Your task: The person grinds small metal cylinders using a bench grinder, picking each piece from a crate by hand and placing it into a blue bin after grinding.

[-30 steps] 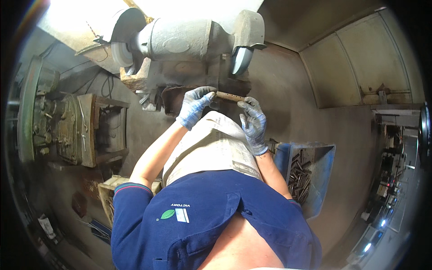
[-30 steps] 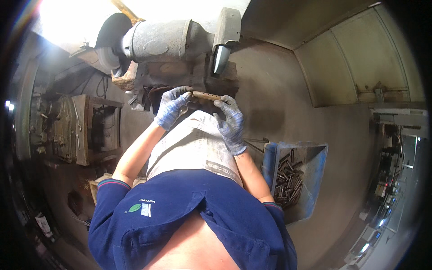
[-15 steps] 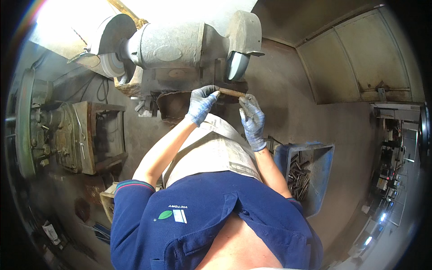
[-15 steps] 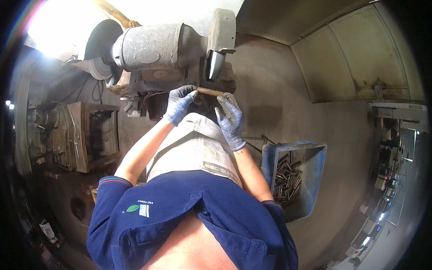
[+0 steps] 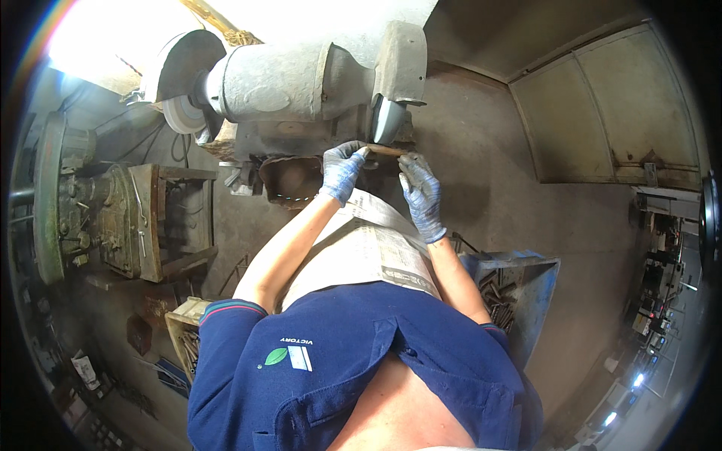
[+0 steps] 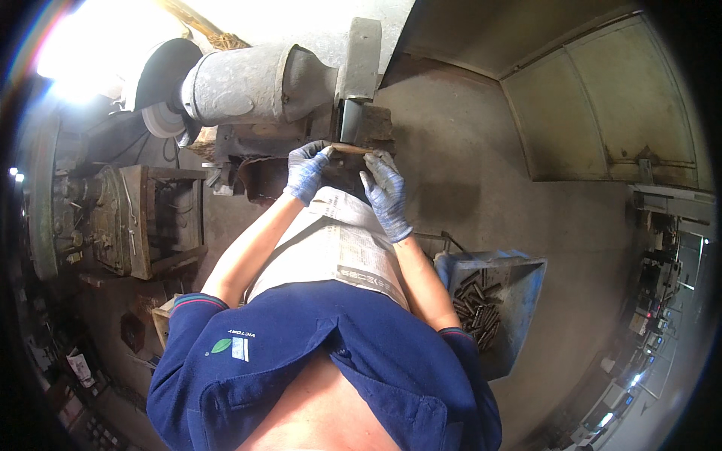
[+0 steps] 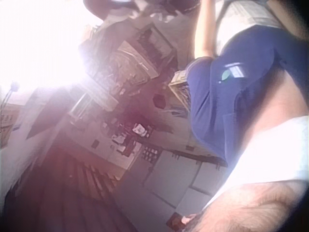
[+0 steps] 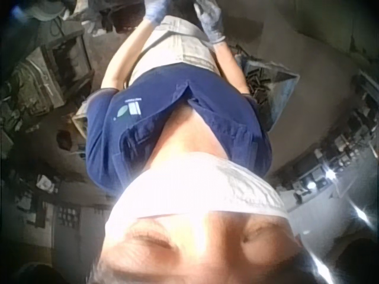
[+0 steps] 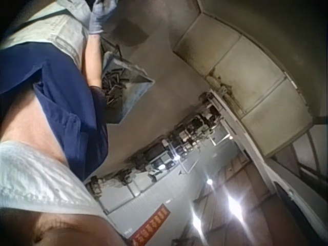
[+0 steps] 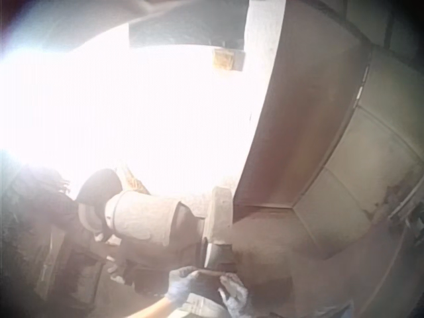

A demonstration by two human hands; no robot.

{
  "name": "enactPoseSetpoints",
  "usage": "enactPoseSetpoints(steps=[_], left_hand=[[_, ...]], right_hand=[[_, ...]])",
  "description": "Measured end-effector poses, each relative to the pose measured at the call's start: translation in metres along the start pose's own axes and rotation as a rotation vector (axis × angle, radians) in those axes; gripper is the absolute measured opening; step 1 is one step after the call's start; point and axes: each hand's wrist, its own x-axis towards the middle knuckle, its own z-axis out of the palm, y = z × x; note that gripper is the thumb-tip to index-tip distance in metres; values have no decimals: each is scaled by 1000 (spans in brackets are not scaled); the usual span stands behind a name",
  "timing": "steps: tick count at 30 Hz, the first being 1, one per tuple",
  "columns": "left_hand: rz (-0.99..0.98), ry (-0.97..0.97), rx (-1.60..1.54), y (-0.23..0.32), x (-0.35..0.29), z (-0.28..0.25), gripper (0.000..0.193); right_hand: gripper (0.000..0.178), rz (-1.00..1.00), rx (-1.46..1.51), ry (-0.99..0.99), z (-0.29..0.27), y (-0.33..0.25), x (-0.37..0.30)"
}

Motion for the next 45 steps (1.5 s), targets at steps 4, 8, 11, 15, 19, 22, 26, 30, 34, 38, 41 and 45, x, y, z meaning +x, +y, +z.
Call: enactPoseSetpoints(steps=[4, 8, 11, 15, 19, 22, 26, 30, 34, 38, 41, 45], left_hand=[[-29, -4, 14, -9, 8, 9, 9], [-33, 32, -25, -11, 11, 2, 8], [-59, 88, -11, -11, 15, -13, 10], [-48, 88, -15, 4, 12, -25, 10], [-54, 110, -41, 1, 13, -23, 8], [-13, 47, 15, -6, 17, -9, 8], [-37, 19, 55, -17, 25, 2, 10], [-47, 52, 19, -15, 26, -1, 8], [-69, 106, 82, -5, 24, -15, 7], [-53, 90, 55, 6, 21, -27, 10], [-9, 102, 82, 7, 21, -31, 9], [24, 38, 20, 4, 19, -46, 8]], right_hand=[[24, 186, 197, 39, -4, 6, 3], [21, 211, 260, 46, 3, 2, 8], [22, 138, 147, -15, 13, 6, 10], [25, 157, 201, -58, 27, 9, 14], [20, 248, 364, -10, 28, 15, 13], [13, 190, 202, 64, 17, 29, 10], [12, 208, 167, 96, 3, 42, 7], [13, 262, 185, 71, 6, 37, 8], [14, 279, 301, 48, 27, 32, 11], [16, 314, 380, 35, 43, 34, 12], [22, 284, 413, -31, 46, 46, 8], [25, 277, 721, -78, 43, 22, 7]])
